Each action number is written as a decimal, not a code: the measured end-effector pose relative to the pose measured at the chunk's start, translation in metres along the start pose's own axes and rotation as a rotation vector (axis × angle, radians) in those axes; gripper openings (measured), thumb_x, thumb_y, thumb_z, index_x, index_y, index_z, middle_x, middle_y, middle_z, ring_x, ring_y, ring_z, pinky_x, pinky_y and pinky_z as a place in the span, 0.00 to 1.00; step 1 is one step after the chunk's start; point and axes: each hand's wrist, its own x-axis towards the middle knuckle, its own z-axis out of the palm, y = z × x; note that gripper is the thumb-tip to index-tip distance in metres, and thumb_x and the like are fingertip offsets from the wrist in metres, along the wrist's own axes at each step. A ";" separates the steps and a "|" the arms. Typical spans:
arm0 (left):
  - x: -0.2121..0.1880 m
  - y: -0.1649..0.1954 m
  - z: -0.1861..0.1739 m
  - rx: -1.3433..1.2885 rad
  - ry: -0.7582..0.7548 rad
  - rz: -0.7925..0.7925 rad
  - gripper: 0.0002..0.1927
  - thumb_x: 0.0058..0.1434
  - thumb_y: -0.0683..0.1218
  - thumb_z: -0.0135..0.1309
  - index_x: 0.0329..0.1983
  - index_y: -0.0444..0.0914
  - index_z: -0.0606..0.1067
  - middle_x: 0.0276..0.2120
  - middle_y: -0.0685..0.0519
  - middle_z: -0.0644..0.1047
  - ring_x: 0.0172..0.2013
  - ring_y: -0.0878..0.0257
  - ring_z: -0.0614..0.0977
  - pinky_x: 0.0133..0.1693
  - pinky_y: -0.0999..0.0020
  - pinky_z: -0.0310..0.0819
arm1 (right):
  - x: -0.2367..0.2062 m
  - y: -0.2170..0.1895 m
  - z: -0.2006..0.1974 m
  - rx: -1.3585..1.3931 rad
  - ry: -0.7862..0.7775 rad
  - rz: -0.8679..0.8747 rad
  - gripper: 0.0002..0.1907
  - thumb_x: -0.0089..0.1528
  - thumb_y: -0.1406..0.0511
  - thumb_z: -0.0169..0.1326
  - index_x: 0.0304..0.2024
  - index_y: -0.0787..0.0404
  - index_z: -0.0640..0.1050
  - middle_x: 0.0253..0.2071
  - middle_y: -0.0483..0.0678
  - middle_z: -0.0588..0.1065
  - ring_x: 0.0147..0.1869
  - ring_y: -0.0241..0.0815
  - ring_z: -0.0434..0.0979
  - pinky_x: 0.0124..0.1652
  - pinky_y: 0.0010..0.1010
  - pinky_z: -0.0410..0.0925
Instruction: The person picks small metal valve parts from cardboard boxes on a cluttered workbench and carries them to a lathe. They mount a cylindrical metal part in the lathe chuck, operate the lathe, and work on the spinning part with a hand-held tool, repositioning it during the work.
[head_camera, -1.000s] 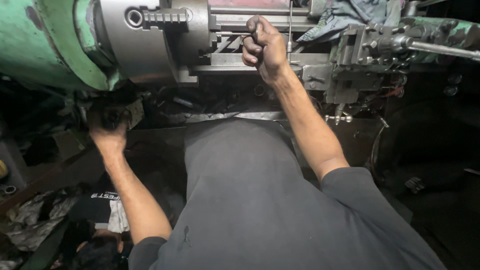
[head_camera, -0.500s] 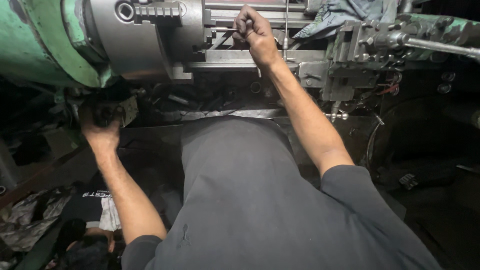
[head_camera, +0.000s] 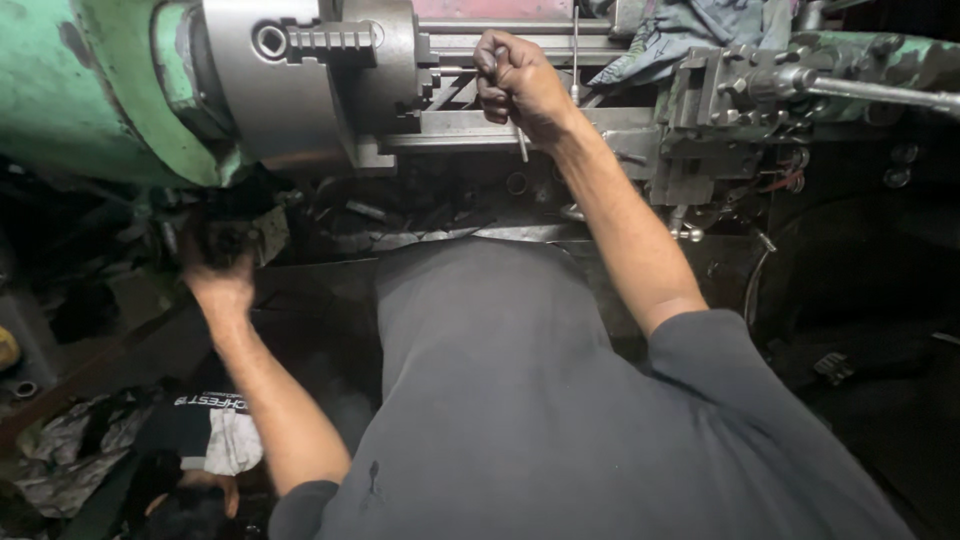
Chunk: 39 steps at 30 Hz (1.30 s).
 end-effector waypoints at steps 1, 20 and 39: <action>-0.002 -0.002 0.000 0.002 -0.003 -0.037 0.38 0.60 0.44 0.67 0.73 0.33 0.68 0.63 0.40 0.74 0.61 0.49 0.77 0.62 0.58 0.74 | 0.000 0.000 -0.001 -0.052 -0.012 -0.025 0.08 0.73 0.71 0.41 0.38 0.56 0.67 0.24 0.40 0.60 0.26 0.32 0.57 0.28 0.26 0.55; 0.001 0.002 -0.001 0.076 -0.012 0.043 0.32 0.65 0.45 0.71 0.67 0.30 0.70 0.62 0.39 0.75 0.63 0.46 0.77 0.66 0.55 0.71 | -0.080 0.045 0.013 -1.733 0.217 -0.357 0.27 0.72 0.58 0.52 0.71 0.63 0.69 0.72 0.59 0.68 0.78 0.62 0.58 0.72 0.53 0.52; 0.007 0.014 0.003 0.108 0.012 0.094 0.37 0.58 0.43 0.73 0.69 0.33 0.70 0.62 0.38 0.75 0.62 0.45 0.78 0.65 0.54 0.72 | -0.086 0.052 -0.027 -1.687 0.794 -0.541 0.21 0.65 0.66 0.60 0.54 0.75 0.71 0.47 0.64 0.71 0.50 0.61 0.69 0.53 0.50 0.63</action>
